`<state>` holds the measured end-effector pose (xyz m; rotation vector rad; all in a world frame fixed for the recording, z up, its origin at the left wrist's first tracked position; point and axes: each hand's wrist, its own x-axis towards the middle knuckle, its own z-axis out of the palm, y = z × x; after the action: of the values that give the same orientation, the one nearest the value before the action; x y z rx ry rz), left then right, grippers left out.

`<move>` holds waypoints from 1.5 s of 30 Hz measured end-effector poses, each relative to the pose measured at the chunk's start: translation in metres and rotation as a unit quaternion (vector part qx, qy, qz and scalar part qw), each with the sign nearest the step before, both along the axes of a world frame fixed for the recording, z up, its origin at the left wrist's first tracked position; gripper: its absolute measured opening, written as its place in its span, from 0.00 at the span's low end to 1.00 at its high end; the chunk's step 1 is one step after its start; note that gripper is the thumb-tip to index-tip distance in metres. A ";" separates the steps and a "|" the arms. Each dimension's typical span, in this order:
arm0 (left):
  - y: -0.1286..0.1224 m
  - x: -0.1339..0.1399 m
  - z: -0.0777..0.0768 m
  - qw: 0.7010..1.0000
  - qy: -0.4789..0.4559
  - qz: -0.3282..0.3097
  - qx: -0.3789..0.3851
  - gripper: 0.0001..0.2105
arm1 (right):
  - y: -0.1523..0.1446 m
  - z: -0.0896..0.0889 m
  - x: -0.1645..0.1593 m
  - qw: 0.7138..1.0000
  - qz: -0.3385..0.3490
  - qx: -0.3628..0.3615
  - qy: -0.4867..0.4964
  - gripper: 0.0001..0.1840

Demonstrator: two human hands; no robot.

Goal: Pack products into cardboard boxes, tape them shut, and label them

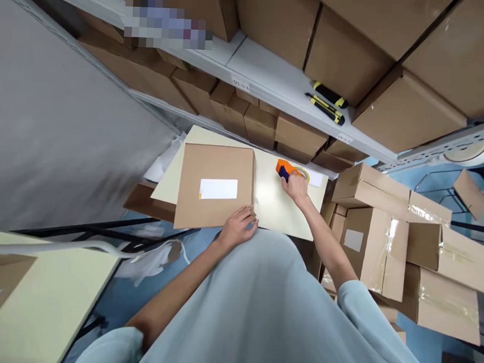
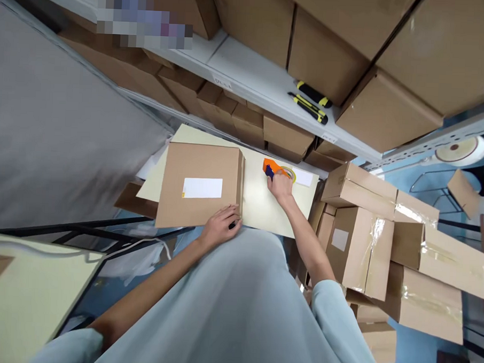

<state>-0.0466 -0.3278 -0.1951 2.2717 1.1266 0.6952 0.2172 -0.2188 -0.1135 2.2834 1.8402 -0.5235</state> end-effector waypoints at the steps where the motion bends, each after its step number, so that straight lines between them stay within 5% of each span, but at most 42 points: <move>1: 0.009 0.006 0.006 1.000 -0.014 0.014 -0.001 0.09 | 0.003 0.011 0.003 1.000 -0.002 0.016 0.008 0.29; 7: 0.098 0.068 0.076 0.988 -0.138 0.044 0.053 0.22 | 0.023 0.071 -0.009 0.994 -0.025 0.069 0.077 0.28; 12: 0.169 0.097 0.143 0.969 -0.205 0.065 0.124 0.27 | 0.074 0.129 -0.005 0.979 0.023 0.150 0.132 0.25; 19: 0.265 0.115 0.187 0.960 -0.233 0.073 0.139 0.33 | 0.186 0.190 0.012 0.945 0.142 0.261 0.138 0.15; 26: 0.338 0.122 0.170 0.979 -0.190 0.069 0.024 0.40 | 0.266 0.193 -0.011 0.980 0.118 0.159 0.027 0.15; 31: 0.346 0.108 0.144 0.980 -0.197 0.037 0.010 0.43 | 0.278 0.171 -0.025 0.985 0.108 0.132 -0.022 0.17; 40: 0.263 0.056 0.111 0.981 -0.190 0.022 -0.039 0.34 | 0.261 0.157 -0.032 0.969 0.090 0.223 -0.058 0.34; 45: 0.197 -0.005 0.080 0.982 -0.152 0.062 -0.092 0.34 | 0.164 0.108 -0.022 0.913 0.043 0.399 0.070 0.34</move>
<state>-0.0521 -0.1312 -0.1152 1.8782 1.1382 0.9128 0.1948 -0.0549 -0.0055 2.6391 2.5618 0.1349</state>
